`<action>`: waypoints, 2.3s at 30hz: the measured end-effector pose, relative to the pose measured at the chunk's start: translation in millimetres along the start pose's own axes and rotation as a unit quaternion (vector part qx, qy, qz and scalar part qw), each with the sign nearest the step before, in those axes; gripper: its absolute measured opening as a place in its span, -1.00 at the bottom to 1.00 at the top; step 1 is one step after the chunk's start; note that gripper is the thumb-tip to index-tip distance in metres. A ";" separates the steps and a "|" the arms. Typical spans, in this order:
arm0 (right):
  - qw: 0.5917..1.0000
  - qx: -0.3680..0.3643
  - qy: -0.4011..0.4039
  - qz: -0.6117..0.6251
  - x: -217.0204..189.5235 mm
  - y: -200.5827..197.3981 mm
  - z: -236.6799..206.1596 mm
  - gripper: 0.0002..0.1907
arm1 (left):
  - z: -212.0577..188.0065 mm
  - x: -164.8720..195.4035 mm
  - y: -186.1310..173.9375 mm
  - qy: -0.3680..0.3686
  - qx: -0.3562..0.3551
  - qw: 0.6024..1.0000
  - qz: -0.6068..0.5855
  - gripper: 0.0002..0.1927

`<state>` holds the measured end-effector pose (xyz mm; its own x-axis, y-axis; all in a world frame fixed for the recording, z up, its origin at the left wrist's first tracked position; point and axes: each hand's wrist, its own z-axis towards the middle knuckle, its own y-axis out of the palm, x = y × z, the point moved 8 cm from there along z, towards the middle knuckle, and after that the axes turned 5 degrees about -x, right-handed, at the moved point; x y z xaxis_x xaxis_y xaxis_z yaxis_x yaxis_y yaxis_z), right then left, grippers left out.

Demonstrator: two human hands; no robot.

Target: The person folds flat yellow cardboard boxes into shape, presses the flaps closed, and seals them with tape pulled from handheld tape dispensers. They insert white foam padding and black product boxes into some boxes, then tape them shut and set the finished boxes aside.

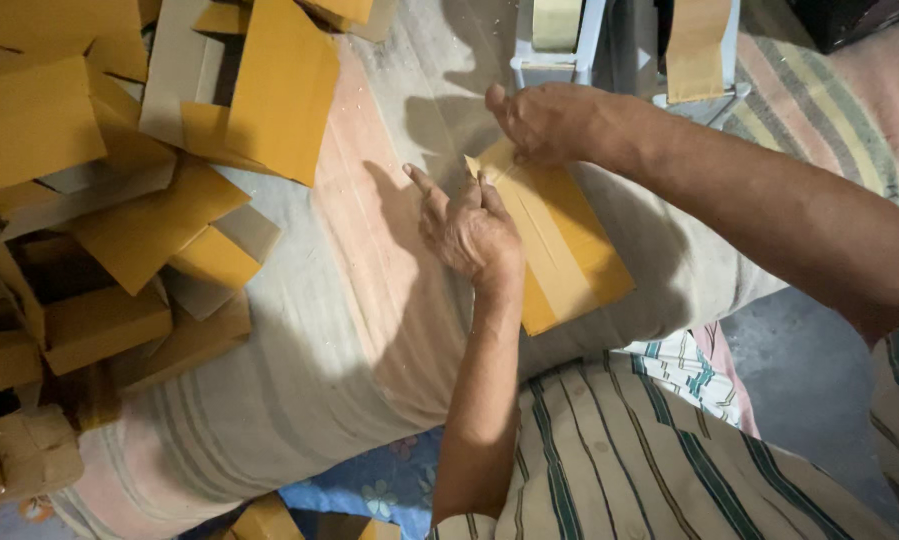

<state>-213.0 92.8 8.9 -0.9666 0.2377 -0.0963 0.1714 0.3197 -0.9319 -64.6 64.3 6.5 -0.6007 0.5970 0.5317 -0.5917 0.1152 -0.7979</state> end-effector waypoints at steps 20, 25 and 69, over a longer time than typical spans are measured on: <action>0.809 0.342 0.097 0.468 -21.7 -0.7 -114.4 -0.23 | -11.0 -8.2 -8.2 -0.072 -0.144 0.910 -0.382 -0.31; 0.665 0.418 -0.011 0.619 -35.9 -31.1 -145.1 -0.31 | -5.3 43.8 -78.2 0.157 -0.063 0.889 -0.426 -0.39; 0.630 0.634 0.062 0.445 -102.1 -14.3 -193.8 -0.50 | -61.1 31.9 -101.5 0.060 0.072 0.843 -0.529 -0.62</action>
<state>-79.8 241.8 99.9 -0.5600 -0.0996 -0.8225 0.2691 -0.9608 -0.0668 9.1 120.1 87.1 0.3579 0.2969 0.8853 -0.8266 0.5417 0.1525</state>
